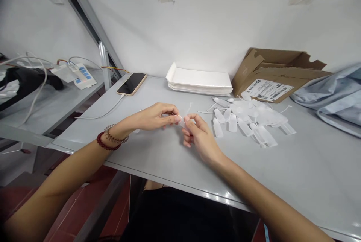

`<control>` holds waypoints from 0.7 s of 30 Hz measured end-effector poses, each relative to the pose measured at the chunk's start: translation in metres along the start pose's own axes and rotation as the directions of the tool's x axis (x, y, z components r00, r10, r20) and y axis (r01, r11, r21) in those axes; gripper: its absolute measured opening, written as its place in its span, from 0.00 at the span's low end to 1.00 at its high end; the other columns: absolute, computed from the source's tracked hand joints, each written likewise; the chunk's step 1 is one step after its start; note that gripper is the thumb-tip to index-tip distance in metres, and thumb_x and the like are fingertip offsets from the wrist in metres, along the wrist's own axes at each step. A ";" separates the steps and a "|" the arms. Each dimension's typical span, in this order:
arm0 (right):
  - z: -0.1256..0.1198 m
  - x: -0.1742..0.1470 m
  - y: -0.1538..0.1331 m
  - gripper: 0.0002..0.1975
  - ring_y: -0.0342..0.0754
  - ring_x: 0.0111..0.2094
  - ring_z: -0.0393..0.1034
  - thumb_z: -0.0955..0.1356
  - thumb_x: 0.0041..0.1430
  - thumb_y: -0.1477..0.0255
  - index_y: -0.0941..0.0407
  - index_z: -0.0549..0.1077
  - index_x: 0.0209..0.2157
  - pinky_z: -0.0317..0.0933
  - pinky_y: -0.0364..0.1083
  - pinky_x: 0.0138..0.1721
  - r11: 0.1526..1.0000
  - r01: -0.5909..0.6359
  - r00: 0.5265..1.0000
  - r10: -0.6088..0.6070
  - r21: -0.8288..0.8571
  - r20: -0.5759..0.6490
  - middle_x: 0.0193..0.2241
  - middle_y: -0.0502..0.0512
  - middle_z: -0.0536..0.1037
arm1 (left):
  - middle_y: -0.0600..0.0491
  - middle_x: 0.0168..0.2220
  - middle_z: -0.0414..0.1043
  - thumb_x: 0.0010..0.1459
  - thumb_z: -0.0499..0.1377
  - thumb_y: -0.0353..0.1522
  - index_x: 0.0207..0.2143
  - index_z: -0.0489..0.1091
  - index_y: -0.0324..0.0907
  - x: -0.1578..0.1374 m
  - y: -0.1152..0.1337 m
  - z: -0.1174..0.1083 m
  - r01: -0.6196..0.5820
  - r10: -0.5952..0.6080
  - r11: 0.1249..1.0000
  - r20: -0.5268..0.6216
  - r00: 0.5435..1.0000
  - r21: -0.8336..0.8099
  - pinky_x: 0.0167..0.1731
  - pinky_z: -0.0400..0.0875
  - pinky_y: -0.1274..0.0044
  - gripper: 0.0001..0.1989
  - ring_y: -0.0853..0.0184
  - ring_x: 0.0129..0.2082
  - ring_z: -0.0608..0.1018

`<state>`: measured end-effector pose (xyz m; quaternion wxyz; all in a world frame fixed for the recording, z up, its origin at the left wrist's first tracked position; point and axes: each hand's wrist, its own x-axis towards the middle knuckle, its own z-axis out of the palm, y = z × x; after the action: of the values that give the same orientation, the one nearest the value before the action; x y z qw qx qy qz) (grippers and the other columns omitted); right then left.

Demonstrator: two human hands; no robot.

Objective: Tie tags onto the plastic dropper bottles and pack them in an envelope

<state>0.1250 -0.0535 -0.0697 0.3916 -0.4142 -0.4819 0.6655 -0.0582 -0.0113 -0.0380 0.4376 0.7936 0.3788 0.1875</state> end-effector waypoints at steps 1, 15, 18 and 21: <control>-0.001 0.000 0.003 0.11 0.38 0.19 0.47 0.62 0.62 0.60 0.52 0.59 0.34 0.49 0.40 0.21 0.990 0.087 0.996 -0.089 -0.110 -0.015 0.18 0.41 0.54 | 0.55 0.24 0.68 0.61 0.52 0.43 0.30 0.68 0.37 0.000 0.001 0.000 0.046 -0.045 0.998 0.022 0.999 -0.041 0.21 0.63 0.82 0.18 0.75 0.21 0.69; -0.001 -0.003 -0.013 0.16 0.35 0.17 0.35 0.64 0.62 0.63 0.53 0.53 0.26 0.37 0.36 0.14 0.969 -0.163 0.987 0.157 0.184 0.045 0.17 0.39 0.44 | 0.53 0.24 0.71 0.61 0.54 0.37 0.31 0.71 0.36 -0.002 0.000 0.006 -0.100 0.097 0.993 -0.052 0.994 -0.062 0.26 0.67 0.81 0.13 0.73 0.25 0.72; -0.009 0.002 -0.015 0.17 0.35 0.17 0.33 0.67 0.59 0.65 0.54 0.54 0.25 0.34 0.35 0.12 0.884 -0.320 0.947 0.283 0.342 0.154 0.18 0.39 0.42 | 0.54 0.24 0.70 0.61 0.55 0.34 0.33 0.71 0.37 -0.003 0.001 0.012 -0.215 0.245 0.959 -0.163 0.956 0.184 0.26 0.63 0.80 0.10 0.73 0.24 0.69; -0.013 0.002 -0.015 0.16 0.35 0.17 0.32 0.69 0.56 0.65 0.54 0.57 0.26 0.33 0.34 0.11 0.873 -0.313 0.947 0.255 0.375 0.197 0.18 0.39 0.42 | 0.52 0.28 0.74 0.61 0.55 0.32 0.35 0.71 0.37 -0.005 0.002 0.015 -0.300 0.390 0.887 -0.218 0.895 0.352 0.29 0.65 0.79 0.08 0.71 0.27 0.71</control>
<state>0.1383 -0.0436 -0.0580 0.3307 -0.3430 -0.2954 0.8281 -0.0509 -0.0245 -0.0445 0.2084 0.8721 0.3133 0.3129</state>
